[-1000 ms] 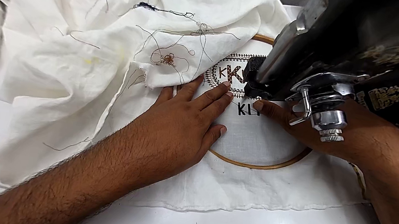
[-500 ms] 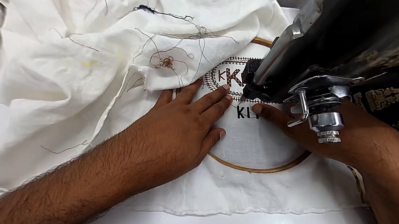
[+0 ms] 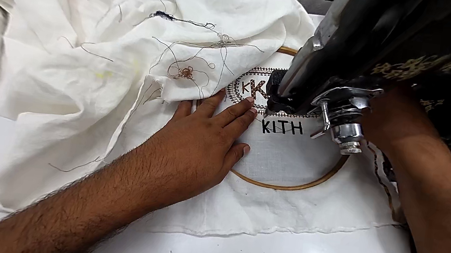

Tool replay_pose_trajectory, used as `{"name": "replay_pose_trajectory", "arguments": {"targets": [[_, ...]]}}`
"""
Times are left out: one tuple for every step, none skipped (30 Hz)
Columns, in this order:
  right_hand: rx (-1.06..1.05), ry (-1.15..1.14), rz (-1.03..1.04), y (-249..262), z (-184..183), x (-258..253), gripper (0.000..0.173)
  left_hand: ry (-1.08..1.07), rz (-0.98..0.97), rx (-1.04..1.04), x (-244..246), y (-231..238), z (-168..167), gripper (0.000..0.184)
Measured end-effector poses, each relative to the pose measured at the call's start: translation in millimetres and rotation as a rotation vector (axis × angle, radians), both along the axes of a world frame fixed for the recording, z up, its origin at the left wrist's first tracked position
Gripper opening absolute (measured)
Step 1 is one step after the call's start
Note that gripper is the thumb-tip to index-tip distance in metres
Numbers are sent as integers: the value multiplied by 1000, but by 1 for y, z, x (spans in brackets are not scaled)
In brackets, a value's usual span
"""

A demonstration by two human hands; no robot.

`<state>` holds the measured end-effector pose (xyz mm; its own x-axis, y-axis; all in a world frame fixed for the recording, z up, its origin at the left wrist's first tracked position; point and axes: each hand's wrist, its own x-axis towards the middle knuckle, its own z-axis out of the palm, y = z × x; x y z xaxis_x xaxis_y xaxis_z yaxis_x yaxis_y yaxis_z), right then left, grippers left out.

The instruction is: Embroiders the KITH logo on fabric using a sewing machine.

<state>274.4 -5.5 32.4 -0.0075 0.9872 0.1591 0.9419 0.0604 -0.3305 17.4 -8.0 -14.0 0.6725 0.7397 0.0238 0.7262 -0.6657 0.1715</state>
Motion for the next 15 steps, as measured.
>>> {"name": "replay_pose_trajectory", "arguments": {"targets": [[82, 10, -22, 5, -4, 5, 33, -2, -4, 8, 0, 0, 0, 60], [154, 2, -19, 10, -10, 11, 33, -6, -9, 17, 0, 1, 0, 59], [206, -9, -3, 14, -13, 15, 30, -17, -18, 21, 0, 2, 0, 59], [220, -20, 0, 16, -15, 15, 29, -33, -31, 24, -1, 4, 1, 58], [206, -18, -19, 19, -17, 16, 30, -55, -47, 26, -2, 7, 1, 56], [190, -9, -37, 23, -21, 18, 33, -78, -61, 29, -4, 11, 1, 54], [181, 1, -51, 27, -26, 21, 37, -106, -68, 40, -5, 16, -1, 51], [162, 7, -61, 30, -28, 22, 38, -143, -70, 56, -5, 21, -2, 48], [114, 3, -78, 32, -26, 21, 38, -181, -62, 79, -5, 25, -3, 45], [58, -14, -95, 33, -22, 19, 36, -216, -49, 101, -5, 29, -4, 41], [9, -25, -109, 33, -18, 17, 36, -245, -35, 117, -6, 33, -5, 37], [11, -24, -106, 35, -20, 19, 36, -277, -25, 129, -6, 37, -5, 33], [72, -20, -85, 38, -25, 23, 36, -297, -16, 131, -7, 41, -6, 30], [154, -11, -60, 42, -32, 28, 35, -310, -13, 131, -9, 45, -7, 28], [163, -3, -53, 42, -31, 28, 34, -325, -19, 129, -10, 49, -8, 26]]}}
